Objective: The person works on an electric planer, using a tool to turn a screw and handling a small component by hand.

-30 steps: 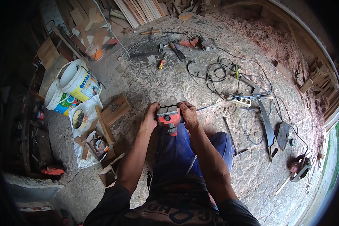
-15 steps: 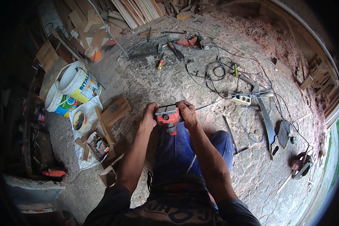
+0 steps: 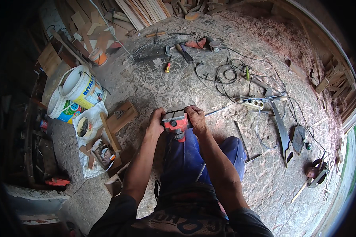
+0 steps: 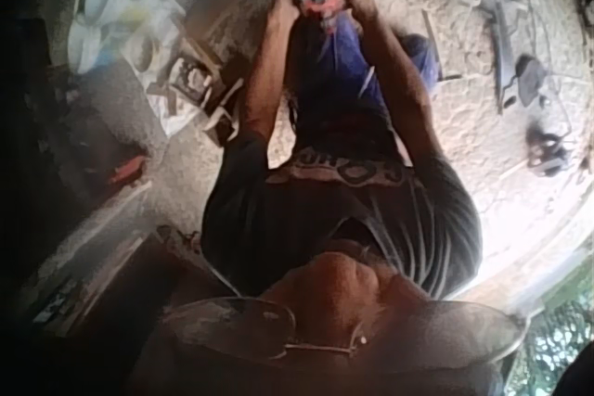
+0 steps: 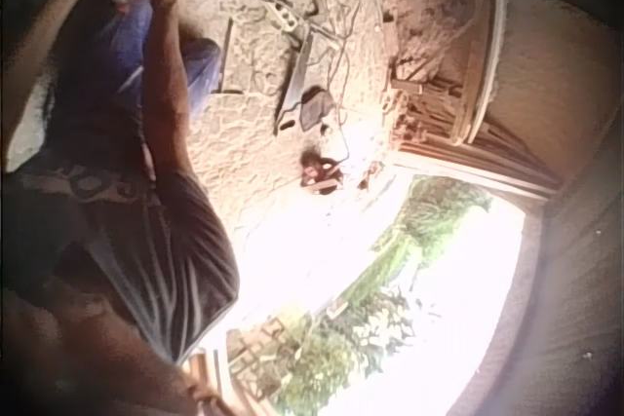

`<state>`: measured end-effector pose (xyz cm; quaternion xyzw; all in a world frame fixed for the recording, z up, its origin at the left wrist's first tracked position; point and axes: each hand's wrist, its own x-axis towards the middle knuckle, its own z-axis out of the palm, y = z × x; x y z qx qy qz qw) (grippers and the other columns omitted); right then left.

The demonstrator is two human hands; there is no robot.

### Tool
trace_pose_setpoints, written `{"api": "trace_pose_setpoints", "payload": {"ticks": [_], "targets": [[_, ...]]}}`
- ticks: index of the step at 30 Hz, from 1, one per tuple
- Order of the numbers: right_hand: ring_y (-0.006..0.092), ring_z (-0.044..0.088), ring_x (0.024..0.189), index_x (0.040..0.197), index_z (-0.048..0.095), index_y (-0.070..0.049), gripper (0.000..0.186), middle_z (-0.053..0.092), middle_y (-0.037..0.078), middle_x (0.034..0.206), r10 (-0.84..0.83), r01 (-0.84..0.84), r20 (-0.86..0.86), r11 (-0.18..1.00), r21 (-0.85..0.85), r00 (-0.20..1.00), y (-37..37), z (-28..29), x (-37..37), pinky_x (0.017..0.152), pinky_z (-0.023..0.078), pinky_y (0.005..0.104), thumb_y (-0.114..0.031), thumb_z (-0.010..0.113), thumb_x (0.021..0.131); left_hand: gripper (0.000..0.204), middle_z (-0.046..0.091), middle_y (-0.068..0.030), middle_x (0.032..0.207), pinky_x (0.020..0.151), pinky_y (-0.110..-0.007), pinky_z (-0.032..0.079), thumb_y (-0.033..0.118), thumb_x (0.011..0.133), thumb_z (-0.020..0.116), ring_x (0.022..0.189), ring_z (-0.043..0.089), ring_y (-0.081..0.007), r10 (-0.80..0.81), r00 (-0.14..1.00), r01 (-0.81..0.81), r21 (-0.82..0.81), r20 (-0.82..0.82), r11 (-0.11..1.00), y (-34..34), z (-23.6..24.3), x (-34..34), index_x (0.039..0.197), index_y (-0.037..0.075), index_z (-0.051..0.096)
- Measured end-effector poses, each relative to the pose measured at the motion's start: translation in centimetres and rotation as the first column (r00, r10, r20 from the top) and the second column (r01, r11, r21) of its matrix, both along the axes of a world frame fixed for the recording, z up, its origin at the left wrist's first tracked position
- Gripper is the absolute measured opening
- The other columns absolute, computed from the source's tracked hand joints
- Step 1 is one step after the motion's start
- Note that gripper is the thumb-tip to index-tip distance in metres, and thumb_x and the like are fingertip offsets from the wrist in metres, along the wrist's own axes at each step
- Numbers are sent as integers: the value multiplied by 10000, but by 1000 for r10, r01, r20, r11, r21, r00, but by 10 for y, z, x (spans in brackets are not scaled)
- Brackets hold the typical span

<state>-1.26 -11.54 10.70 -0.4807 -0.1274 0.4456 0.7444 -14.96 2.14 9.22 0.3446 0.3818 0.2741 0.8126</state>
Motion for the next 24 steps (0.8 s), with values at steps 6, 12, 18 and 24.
{"api": "trace_pose_setpoints", "payload": {"ticks": [6, 12, 18, 24], "targets": [[88, 572, 682, 880, 692, -53, 101, 650, -4, 783, -26, 25, 13, 1000, 13, 1000, 1, -4, 0, 656, 484, 254, -139, 639, 885, 181, 467, 4, 662, 628, -340, 445, 217, 692, 651, 643, 485, -160, -6, 1000, 6, -17, 9, 1000, -5, 1, -1, 638, 159, 488], [88, 573, 685, 897, 690, -56, 112, 650, -6, 787, 4, -4, -9, 1000, 3, 1000, 0, -5, 3, 655, 484, 255, -158, 643, 898, 188, 463, 4, 659, 614, -334, 443, 225, 705, 649, 629, 479, -162, -11, 1000, 11, -26, -11, 1000, -6, 7, 1, 641, 158, 486], [87, 574, 679, 904, 687, -55, 123, 651, -2, 786, -1, 1, -1, 1000, 4, 1000, 0, -4, 2, 634, 482, 261, -170, 642, 904, 188, 460, 2, 657, 605, -339, 448, 211, 703, 650, 624, 479, -164, -25, 1000, 25, -11, 7, 1000, -1, 1, 1, 638, 153, 483], [84, 572, 673, 900, 687, -54, 136, 651, -2, 785, -5, 5, 4, 1000, -13, 1000, 2, -4, 3, 627, 482, 261, -180, 638, 911, 186, 454, -3, 655, 603, -340, 457, 187, 696, 646, 626, 485, -171, -24, 999, 25, -45, 27, 999, 7, -9, 2, 630, 142, 479]]}}
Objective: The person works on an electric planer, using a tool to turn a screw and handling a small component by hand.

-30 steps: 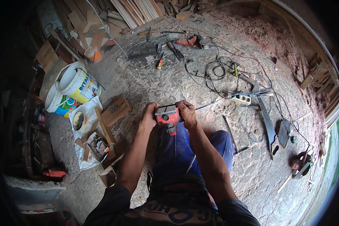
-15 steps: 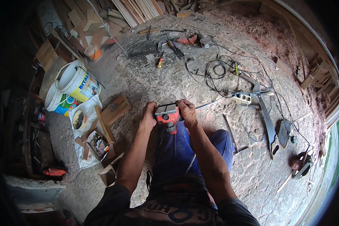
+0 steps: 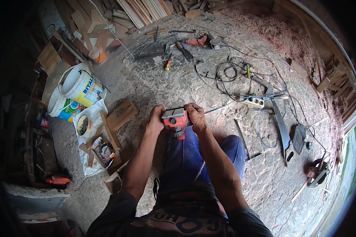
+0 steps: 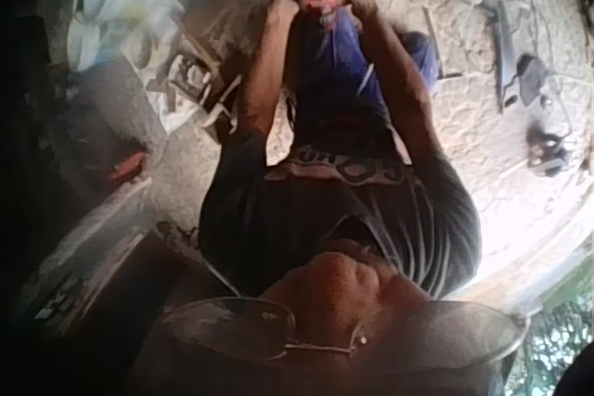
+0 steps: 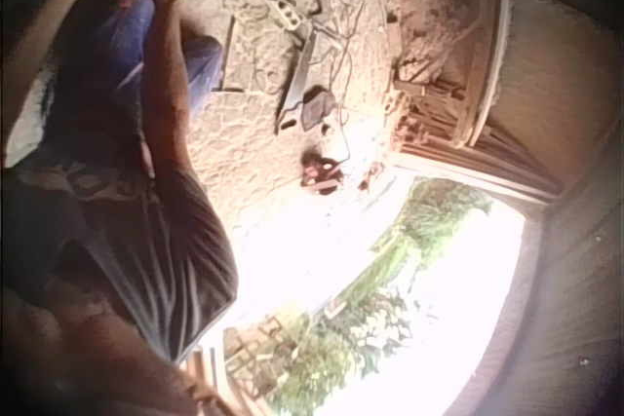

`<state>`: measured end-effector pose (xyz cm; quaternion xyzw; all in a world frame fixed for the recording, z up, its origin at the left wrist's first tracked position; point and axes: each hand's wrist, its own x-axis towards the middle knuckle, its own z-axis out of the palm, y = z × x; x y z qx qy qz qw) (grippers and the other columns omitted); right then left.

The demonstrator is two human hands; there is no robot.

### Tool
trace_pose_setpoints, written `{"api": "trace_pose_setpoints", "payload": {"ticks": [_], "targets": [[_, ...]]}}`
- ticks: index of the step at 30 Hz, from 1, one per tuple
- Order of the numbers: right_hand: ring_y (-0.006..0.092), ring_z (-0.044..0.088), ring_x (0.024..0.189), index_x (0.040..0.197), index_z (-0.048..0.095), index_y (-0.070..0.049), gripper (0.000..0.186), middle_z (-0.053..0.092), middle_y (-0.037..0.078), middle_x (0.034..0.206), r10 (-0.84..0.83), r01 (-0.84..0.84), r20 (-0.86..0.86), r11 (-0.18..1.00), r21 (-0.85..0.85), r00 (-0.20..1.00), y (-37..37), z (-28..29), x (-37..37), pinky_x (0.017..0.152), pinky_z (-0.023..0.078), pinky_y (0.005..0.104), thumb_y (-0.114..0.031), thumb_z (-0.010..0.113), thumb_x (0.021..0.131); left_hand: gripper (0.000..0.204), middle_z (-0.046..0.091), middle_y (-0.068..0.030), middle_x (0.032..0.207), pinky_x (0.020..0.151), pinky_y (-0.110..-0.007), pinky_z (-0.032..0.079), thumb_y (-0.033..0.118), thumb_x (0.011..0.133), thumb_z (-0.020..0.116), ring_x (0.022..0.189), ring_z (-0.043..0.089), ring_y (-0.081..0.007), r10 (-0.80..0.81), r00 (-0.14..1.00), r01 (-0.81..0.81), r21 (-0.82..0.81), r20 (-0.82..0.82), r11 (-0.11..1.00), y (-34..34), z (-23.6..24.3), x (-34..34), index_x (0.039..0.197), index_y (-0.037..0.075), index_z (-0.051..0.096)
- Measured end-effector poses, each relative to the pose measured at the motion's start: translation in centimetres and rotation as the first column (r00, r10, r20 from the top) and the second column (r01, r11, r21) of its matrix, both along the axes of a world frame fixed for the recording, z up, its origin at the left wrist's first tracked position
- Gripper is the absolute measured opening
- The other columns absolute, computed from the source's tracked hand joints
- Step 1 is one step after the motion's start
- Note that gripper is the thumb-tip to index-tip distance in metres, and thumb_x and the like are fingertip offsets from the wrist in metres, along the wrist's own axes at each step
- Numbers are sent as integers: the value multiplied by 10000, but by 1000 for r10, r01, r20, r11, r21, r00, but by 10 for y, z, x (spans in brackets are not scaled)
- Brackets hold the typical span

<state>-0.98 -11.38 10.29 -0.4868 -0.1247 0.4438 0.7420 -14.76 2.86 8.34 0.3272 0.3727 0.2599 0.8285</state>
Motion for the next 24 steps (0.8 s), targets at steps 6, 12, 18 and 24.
{"api": "trace_pose_setpoints", "payload": {"ticks": [6, 12, 18, 24], "targets": [[83, 568, 664, 890, 687, -55, 143, 647, -8, 778, 2, -2, 10, 1000, 0, 1000, -1, 4, -1, 615, 479, 262, -189, 642, 912, 187, 455, -10, 660, 611, -348, 470, 181, 700, 641, 626, 486, -171, 20, 1000, -20, -10, 16, 1000, 1, -1, 1, 627, 133, 476], [82, 566, 658, 876, 689, -62, 134, 645, -11, 775, -5, 6, 7, 1000, -25, 1000, -2, 7, -1, 610, 477, 264, -184, 643, 907, 188, 446, -12, 644, 589, -343, 463, 184, 712, 630, 605, 470, -167, 22, 1000, -22, 13, 6, 1000, -11, 19, 1, 622, 125, 476], [82, 566, 656, 873, 689, -62, 128, 643, -11, 768, -6, 6, -8, 1000, -14, 1000, -1, 8, -2, 609, 477, 264, -175, 637, 903, 188, 434, -4, 628, 545, -334, 432, 174, 715, 625, 577, 447, -157, 51, 999, -50, 43, -10, 998, -11, 24, 2, 614, 126, 475], [83, 562, 651, 873, 688, -57, 125, 641, -7, 760, -6, 6, -3, 1000, -16, 1000, -1, 8, -2, 610, 471, 261, -167, 634, 897, 202, 423, 3, 611, 527, -328, 413, 160, 706, 629, 560, 429, -145, 66, 997, -67, 30, 29, 997, -13, 25, 3, 595, 137, 462]]}}
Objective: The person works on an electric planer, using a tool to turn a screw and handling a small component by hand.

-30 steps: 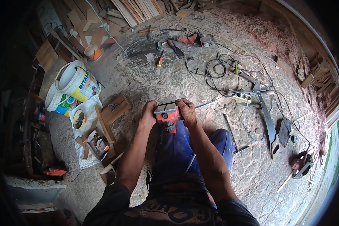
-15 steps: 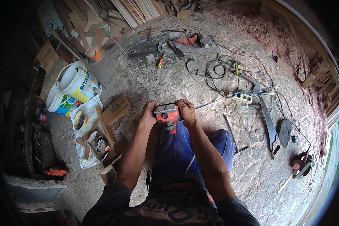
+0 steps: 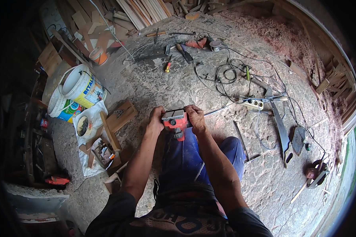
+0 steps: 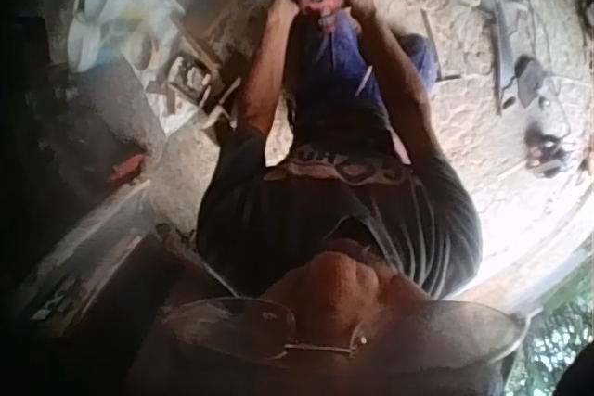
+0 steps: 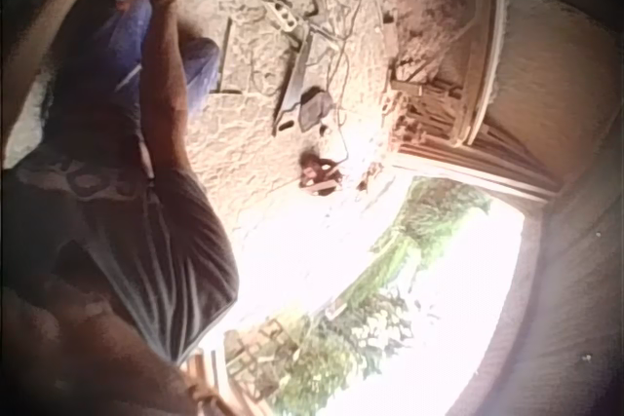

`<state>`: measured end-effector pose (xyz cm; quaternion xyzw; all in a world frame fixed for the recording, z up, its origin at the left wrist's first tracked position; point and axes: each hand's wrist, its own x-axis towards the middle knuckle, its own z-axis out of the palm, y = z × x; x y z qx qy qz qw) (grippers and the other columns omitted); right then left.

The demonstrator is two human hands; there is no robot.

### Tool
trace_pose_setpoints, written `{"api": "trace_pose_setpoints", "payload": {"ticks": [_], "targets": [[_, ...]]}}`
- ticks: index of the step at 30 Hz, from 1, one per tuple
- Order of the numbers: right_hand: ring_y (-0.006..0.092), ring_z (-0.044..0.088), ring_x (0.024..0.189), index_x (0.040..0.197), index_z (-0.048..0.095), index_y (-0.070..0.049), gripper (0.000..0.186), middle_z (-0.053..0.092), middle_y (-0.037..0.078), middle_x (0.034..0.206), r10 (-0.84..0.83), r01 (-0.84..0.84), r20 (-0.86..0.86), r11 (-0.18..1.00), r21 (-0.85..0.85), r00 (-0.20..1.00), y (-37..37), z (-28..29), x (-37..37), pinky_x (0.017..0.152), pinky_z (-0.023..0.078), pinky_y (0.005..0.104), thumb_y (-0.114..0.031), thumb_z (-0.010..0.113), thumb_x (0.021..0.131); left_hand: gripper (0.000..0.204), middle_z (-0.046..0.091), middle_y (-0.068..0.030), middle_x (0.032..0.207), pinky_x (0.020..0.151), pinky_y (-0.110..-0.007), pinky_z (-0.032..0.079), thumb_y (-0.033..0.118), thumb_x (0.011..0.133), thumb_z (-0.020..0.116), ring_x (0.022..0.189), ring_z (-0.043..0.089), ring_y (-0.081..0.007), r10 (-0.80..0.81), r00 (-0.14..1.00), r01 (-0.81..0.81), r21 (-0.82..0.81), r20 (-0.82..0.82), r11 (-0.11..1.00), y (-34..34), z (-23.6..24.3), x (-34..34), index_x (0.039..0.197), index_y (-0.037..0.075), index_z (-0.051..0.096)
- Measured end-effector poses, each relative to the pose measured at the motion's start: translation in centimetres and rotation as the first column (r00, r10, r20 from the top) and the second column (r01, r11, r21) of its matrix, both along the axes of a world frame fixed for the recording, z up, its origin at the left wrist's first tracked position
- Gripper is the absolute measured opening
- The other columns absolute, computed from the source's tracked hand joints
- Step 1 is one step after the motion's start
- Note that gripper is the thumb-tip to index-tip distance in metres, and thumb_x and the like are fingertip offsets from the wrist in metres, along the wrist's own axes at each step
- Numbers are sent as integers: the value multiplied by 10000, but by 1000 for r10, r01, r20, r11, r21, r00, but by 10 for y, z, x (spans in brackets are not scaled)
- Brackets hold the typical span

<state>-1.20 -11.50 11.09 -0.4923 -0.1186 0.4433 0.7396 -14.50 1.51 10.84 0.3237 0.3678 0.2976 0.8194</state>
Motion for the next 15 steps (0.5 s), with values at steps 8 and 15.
{"api": "trace_pose_setpoints", "payload": {"ticks": [8, 15], "targets": [[83, 557, 647, 872, 689, -55, 131, 636, -9, 750, -7, 7, 20, 1000, -3, 1000, 1, -4, 1, 607, 467, 259, -171, 634, 896, 206, 417, 12, 615, 542, -324, 410, 169, 702, 637, 569, 429, -141, -2, 1000, 2, 5, -10, 1000, -7, 12, 0, 598, 138, 463], [72, 551, 647, 871, 690, -61, 143, 631, -19, 748, -7, 7, 37, 1000, 11, 999, 3, -5, -1, 603, 460, 254, -189, 637, 903, 197, 408, 11, 632, 568, -346, 415, 191, 702, 622, 585, 431, -159, 38, 998, -38, 16, -49, 999, -5, -6, -2, 613, 147, 452]]}}
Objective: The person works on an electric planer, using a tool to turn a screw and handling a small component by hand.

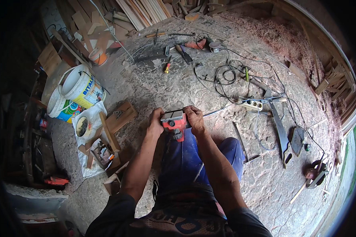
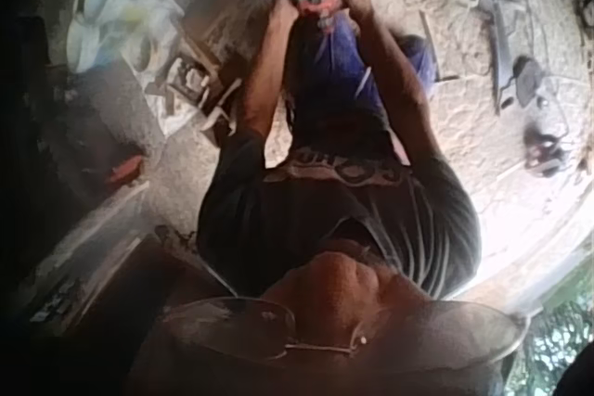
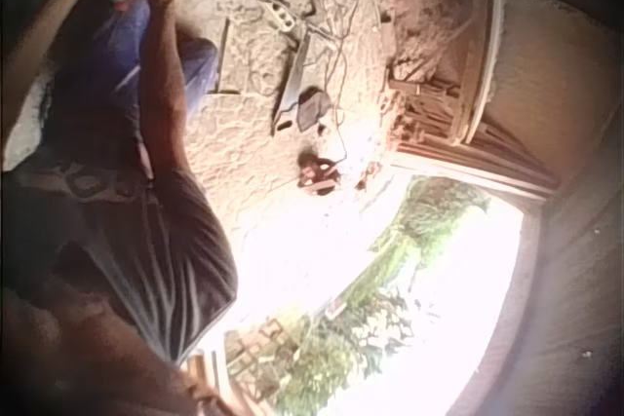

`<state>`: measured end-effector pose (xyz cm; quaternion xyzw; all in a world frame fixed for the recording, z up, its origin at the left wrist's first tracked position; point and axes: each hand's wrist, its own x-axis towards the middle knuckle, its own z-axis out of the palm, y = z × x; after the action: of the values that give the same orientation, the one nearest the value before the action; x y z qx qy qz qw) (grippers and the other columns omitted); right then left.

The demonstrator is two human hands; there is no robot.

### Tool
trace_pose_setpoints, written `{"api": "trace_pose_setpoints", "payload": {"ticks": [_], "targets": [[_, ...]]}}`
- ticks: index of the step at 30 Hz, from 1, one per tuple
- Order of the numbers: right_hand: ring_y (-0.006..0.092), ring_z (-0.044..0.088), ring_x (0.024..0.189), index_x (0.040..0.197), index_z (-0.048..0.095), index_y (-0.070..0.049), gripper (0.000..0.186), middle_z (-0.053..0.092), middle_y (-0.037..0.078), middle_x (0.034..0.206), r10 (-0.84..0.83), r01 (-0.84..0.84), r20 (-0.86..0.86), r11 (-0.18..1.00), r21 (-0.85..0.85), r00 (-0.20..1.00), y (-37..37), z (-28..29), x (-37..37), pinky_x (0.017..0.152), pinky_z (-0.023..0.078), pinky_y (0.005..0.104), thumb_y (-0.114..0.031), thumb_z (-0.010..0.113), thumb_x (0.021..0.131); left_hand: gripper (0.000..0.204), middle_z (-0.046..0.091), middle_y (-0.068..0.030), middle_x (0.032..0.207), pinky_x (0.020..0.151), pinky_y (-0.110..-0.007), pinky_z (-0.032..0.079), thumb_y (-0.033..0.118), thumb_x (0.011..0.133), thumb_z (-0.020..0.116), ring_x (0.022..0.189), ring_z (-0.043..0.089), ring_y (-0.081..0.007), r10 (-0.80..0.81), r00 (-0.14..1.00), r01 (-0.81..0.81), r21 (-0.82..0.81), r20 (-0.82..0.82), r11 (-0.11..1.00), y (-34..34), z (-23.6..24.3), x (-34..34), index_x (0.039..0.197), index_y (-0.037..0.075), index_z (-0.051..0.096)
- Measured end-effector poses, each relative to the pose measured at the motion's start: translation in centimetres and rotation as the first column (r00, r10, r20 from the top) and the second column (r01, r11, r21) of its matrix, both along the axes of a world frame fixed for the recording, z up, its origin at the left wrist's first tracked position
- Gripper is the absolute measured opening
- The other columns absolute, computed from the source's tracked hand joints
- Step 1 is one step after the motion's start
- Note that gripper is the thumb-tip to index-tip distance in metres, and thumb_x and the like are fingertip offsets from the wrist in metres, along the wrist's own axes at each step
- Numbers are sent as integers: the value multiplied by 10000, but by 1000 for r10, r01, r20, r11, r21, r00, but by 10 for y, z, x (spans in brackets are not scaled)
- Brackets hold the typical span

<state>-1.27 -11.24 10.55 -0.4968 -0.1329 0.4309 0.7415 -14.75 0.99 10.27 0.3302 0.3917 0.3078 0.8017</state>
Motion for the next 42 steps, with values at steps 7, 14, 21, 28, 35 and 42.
{"api": "trace_pose_setpoints", "payload": {"ticks": [7, 14, 21, 28, 35, 42], "targets": [[57, 530, 634, 857, 686, -68, 136, 621, -33, 740, 9, -10, -18, 1000, -11, 1000, 2, 2, 1, 585, 439, 238, -188, 640, 902, 179, 393, 5, 653, 575, -355, 408, 192, 685, 598, 598, 429, -175, 35, 996, -38, -38, -83, 999, 8, -10, 5, 629, 158, 432], [55, 529, 622, 842, 690, -66, 127, 622, -29, 730, -9, 9, -24, 1000, 0, 1000, 3, -1, 3, 571, 431, 235, -171, 638, 890, 166, 386, 1, 652, 574, -351, 399, 205, 699, 585, 598, 415, -170, 6, 991, -9, -18, -133, 1000, 12, -21, 10, 639, 174, 433], [63, 536, 602, 843, 690, -62, 117, 630, -21, 725, -8, 8, -34, 1000, -10, 999, 1, 1, 4, 561, 436, 235, -138, 613, 889, 150, 407, -3, 682, 564, -348, 403, 217, 721, 586, 625, 428, -168, 35, 988, -39, -26, -151, 999, 11, -21, 15, 667, 169, 454], [46, 519, 646, 847, 694, -72, 121, 622, -43, 744, -9, 9, -15, 1000, -6, 1000, 0, 1, 3, 606, 425, 221, -151, 619, 900, 164, 449, -16, 706, 607, -347, 438, 271, 738, 604, 659, 466, -173, -14, 982, 12, -9, -187, 1000, 12, -25, 14, 705, 158, 491], [26, 414, 634, 848, 677, -87, 168, 535, -82, 704, -8, 10, 69, 1000, -22, 998, 5, -3, -6, 565, 341, 219, -226, 636, 933, 312, 488, -42, 753, 675, -377, 490, 354, 707, 722, 712, 516, -201, 14, 1000, -13, -45, 18, 999, 27, -57, -3, 762, 123, 519], [55, 512, 642, 874, 677, -73, 128, 610, -36, 745, -6, 7, 61, 1000, -13, 998, 6, -10, -1, 589, 424, 230, -176, 619, 921, 231, 455, -17, 684, 605, -357, 461, 281, 741, 662, 641, 490, -179, 66, 998, -66, -29, -3, 997, 18, -37, -2, 687, 130, 496]]}}
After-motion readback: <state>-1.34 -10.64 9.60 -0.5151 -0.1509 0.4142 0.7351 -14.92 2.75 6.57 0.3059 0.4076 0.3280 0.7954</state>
